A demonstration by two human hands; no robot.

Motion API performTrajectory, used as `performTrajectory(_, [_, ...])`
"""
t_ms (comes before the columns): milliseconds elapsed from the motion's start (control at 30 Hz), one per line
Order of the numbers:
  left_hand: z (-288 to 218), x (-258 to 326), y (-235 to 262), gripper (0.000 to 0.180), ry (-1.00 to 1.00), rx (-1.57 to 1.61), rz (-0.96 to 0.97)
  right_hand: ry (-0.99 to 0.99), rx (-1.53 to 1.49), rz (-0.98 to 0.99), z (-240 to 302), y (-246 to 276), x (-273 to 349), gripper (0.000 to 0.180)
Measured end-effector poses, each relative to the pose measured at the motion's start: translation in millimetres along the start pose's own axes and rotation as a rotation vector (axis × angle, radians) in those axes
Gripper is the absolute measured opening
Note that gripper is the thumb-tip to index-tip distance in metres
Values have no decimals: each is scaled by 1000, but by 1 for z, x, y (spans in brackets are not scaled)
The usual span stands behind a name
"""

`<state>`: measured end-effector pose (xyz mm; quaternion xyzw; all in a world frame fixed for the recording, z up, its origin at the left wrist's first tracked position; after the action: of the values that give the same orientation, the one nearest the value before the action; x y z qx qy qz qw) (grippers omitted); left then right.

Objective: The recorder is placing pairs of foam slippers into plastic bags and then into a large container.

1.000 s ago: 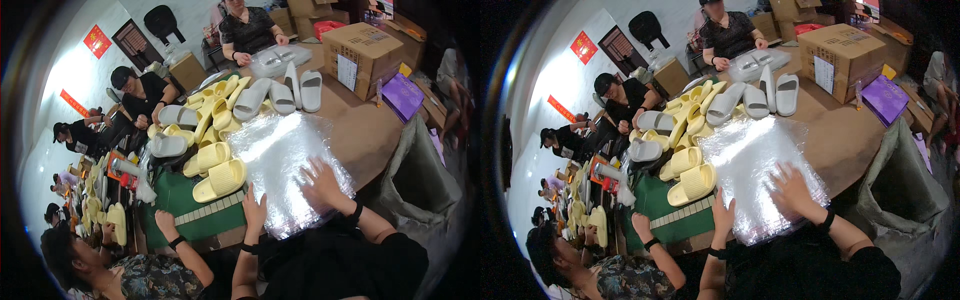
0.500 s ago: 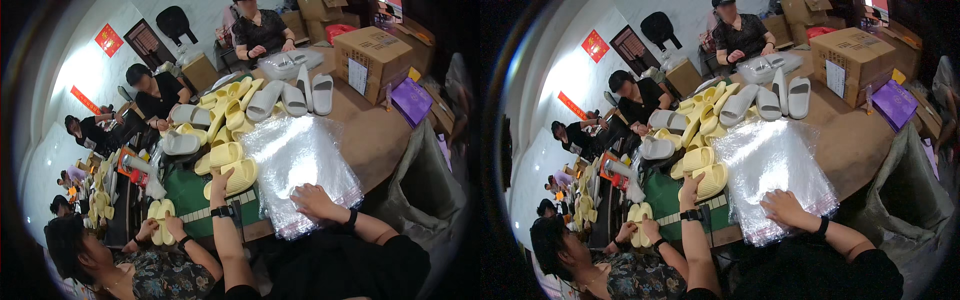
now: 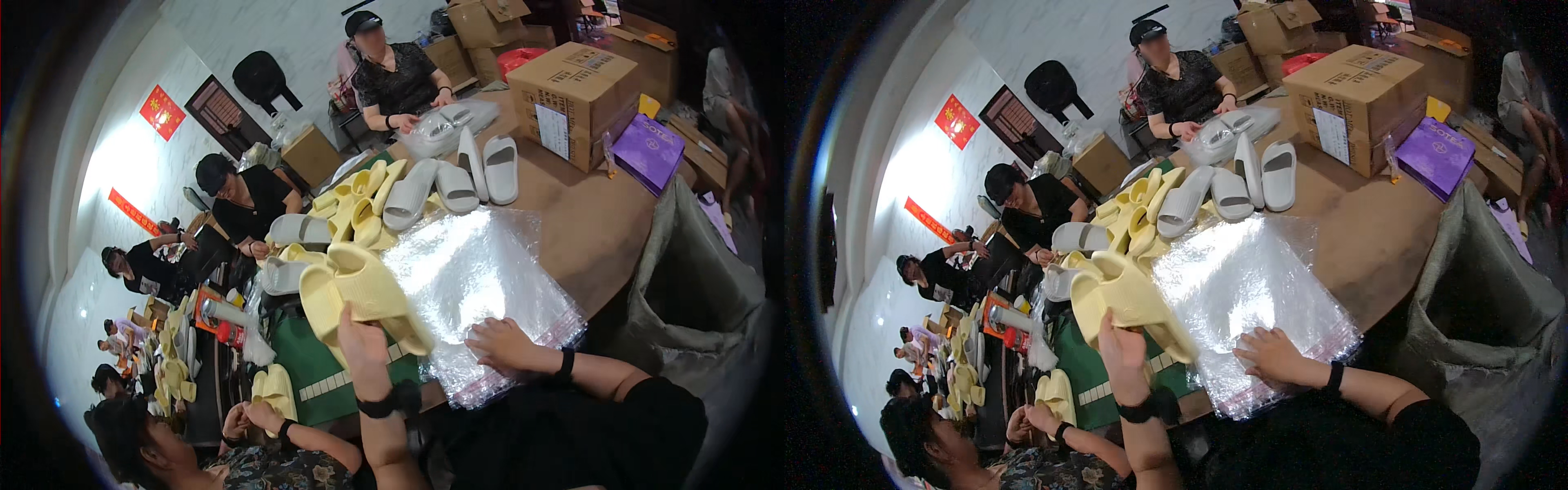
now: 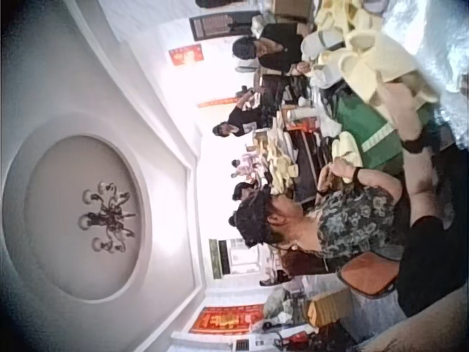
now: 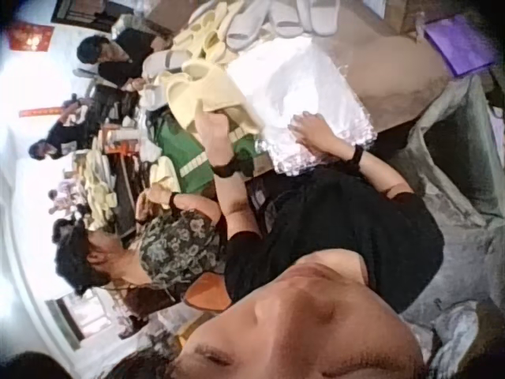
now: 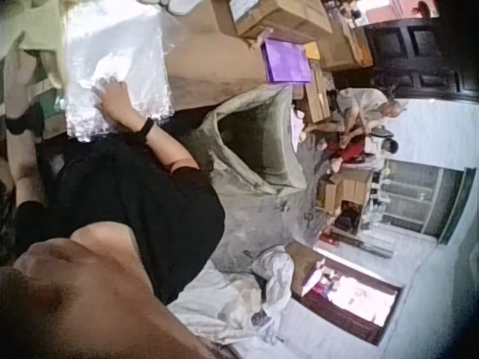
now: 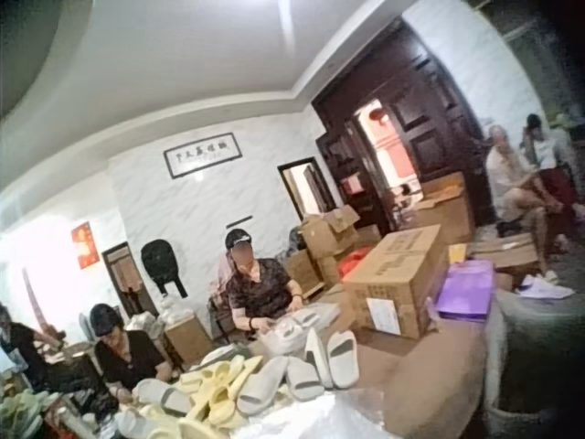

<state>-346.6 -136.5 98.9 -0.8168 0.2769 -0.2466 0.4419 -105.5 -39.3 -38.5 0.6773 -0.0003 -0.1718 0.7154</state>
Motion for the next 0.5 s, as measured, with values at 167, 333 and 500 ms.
performTrajectory(167, [54, 46, -45, 6, 142, 28, 85, 9, 11, -12, -2, 3, 3, 54])
performTrajectory(333, [106, 41, -67, 14, 200, 176, 79, -58, -420, -191, -10, -19, 2, 53])
performTrajectory(500, [124, 9, -37, 28, 331, -84, 258, 14, 18, 93, 6, -5, -6, 44])
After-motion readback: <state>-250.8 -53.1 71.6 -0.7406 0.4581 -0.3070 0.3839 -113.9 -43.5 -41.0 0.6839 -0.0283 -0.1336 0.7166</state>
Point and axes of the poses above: each hand's wrist, its own x-axis away from the middle knuckle, its own y-axis out of the back of the hand, z = x × y, the point moved 1 cm from there along -x, towards the middle knuckle, and after that the axes turned 12 degrees about x, right-handed, at the moved point
